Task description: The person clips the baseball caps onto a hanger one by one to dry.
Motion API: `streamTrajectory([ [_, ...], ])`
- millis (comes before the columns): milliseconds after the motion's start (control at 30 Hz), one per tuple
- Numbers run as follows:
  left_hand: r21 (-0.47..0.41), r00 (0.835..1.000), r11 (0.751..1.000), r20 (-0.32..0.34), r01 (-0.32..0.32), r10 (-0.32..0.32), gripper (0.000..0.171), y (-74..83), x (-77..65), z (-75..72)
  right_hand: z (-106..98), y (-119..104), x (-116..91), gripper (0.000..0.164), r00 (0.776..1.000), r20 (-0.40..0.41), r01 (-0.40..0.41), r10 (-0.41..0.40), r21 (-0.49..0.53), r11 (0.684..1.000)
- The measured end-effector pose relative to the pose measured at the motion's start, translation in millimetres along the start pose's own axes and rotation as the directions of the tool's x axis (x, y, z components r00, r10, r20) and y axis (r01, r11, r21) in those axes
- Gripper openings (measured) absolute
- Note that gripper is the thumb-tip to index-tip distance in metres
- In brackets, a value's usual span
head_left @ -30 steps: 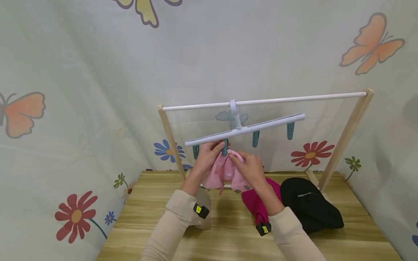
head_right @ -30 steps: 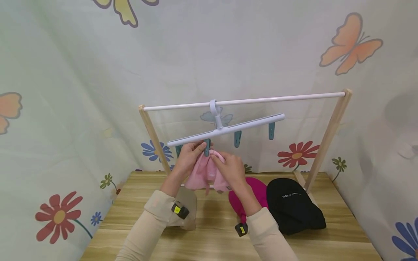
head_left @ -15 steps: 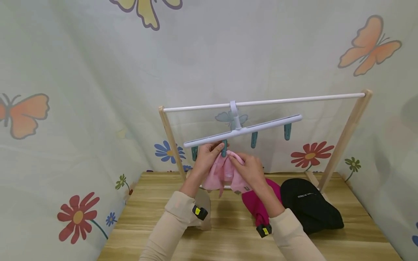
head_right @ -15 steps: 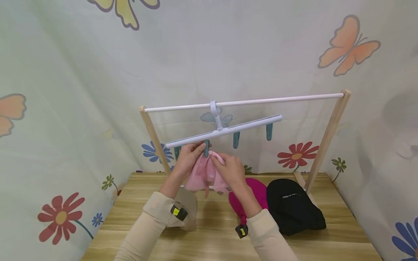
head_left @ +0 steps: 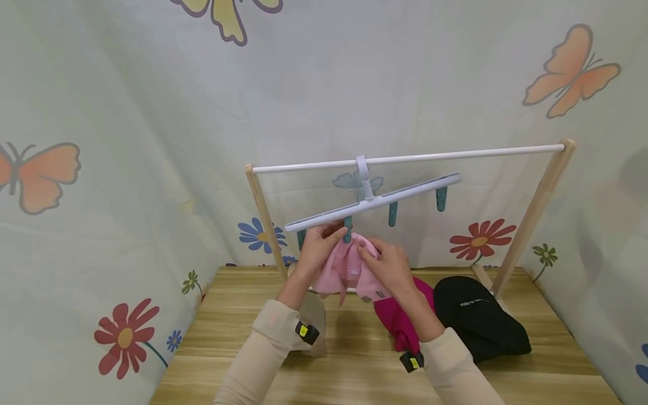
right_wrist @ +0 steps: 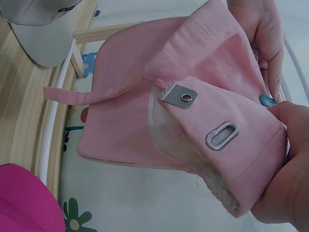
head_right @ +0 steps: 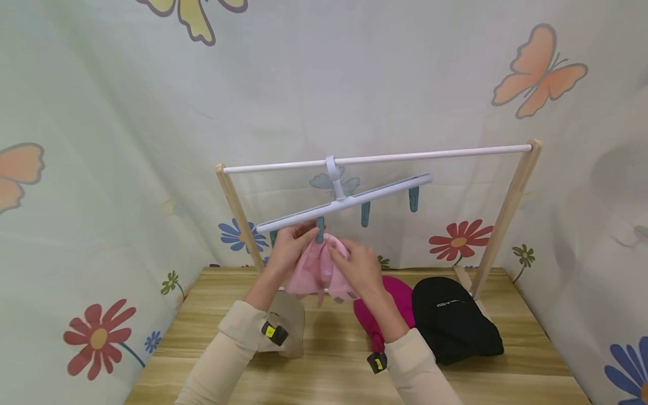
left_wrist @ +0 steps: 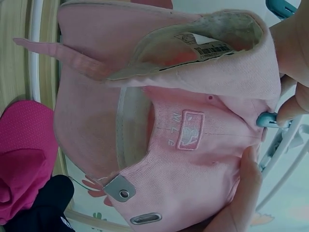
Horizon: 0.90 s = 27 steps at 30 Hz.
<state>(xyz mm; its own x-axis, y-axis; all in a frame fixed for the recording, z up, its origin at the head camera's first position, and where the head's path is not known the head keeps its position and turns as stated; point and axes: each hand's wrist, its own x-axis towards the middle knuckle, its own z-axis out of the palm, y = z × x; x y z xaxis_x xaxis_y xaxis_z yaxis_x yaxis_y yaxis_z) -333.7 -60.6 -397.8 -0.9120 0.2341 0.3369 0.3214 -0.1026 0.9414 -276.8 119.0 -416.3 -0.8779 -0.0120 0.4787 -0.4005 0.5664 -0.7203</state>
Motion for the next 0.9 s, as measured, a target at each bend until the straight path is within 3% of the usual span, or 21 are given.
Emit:
streamTrajectory([
  [433,-0.007,1.0,1.0,-0.012,0.01,-0.011,0.035,-2.3,-9.9,-4.4,-4,1,-10,0.033,0.999,0.022,-0.028,0.027,0.029,0.999],
  [900,0.1,0.998,0.993,-0.034,0.063,-0.059,0.035,-17.1,-20.1,-18.6,-8,14,-21,0.04,0.992,0.049,-0.116,0.115,0.021,0.993],
])
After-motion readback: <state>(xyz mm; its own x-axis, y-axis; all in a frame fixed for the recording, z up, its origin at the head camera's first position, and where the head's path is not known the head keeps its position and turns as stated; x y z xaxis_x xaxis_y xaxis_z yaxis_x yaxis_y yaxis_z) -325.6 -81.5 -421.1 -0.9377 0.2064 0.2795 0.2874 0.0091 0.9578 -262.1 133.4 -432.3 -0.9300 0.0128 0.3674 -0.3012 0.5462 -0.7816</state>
